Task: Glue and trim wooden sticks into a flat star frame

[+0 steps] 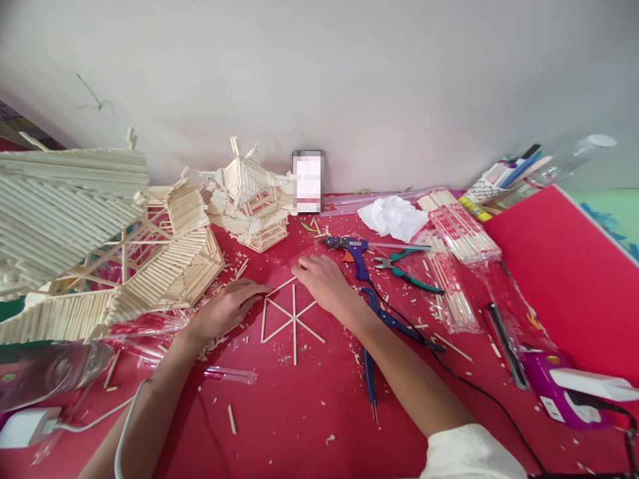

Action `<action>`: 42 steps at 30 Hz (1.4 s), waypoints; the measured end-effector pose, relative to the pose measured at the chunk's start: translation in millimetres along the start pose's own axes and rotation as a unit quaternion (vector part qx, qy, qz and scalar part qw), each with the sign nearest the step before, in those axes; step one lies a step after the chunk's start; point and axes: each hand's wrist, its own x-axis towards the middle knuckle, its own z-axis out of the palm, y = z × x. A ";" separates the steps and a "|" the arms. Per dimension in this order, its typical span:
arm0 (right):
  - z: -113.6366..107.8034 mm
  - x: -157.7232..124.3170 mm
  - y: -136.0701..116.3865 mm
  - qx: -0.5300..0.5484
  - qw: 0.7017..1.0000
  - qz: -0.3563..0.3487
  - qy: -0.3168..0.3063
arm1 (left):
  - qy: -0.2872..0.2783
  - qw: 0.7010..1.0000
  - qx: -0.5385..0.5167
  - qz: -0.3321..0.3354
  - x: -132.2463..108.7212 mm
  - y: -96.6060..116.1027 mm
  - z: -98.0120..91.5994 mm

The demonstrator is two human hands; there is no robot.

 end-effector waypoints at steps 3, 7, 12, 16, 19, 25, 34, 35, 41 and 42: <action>-0.3 -0.3 0.2 0.000 1.000 0.000 -0.002 | -0.002 1.000 0.001 0.004 -0.8 -1.0 0.2; -0.3 -0.7 0.9 0.007 1.000 -0.001 0.000 | 0.000 1.000 0.002 0.010 -0.3 -1.4 0.8; -0.9 -0.8 0.9 0.015 1.000 0.002 -0.003 | 0.004 1.000 0.007 0.017 1.2 0.0 -0.4; -1.0 -1.0 1.1 0.016 1.000 -0.002 -0.003 | 0.002 1.000 0.006 0.019 1.3 0.6 -1.2; -1.0 -1.0 1.5 0.019 1.000 -0.004 -0.007 | 0.003 1.000 0.006 0.018 1.4 1.2 -1.5; -3.8 -1.3 1.3 0.023 1.000 0.000 -0.016 | 0.000 1.000 0.011 0.027 2.3 2.7 -1.9; -8.7 -2.0 0.0 0.014 0.999 0.004 -0.033 | 0.009 0.999 0.017 0.040 2.8 2.8 -2.6; -9.1 -2.0 0.0 0.016 0.999 0.005 -0.033 | 0.010 0.999 0.018 0.041 2.9 2.8 -2.6; -13.9 -2.2 -1.5 0.008 0.999 0.011 -0.050 | 0.012 0.999 0.019 0.043 2.7 2.3 -2.3; -14.5 -2.2 -1.7 0.006 0.999 0.011 -0.053 | 0.011 0.999 0.018 0.042 2.7 2.2 -2.4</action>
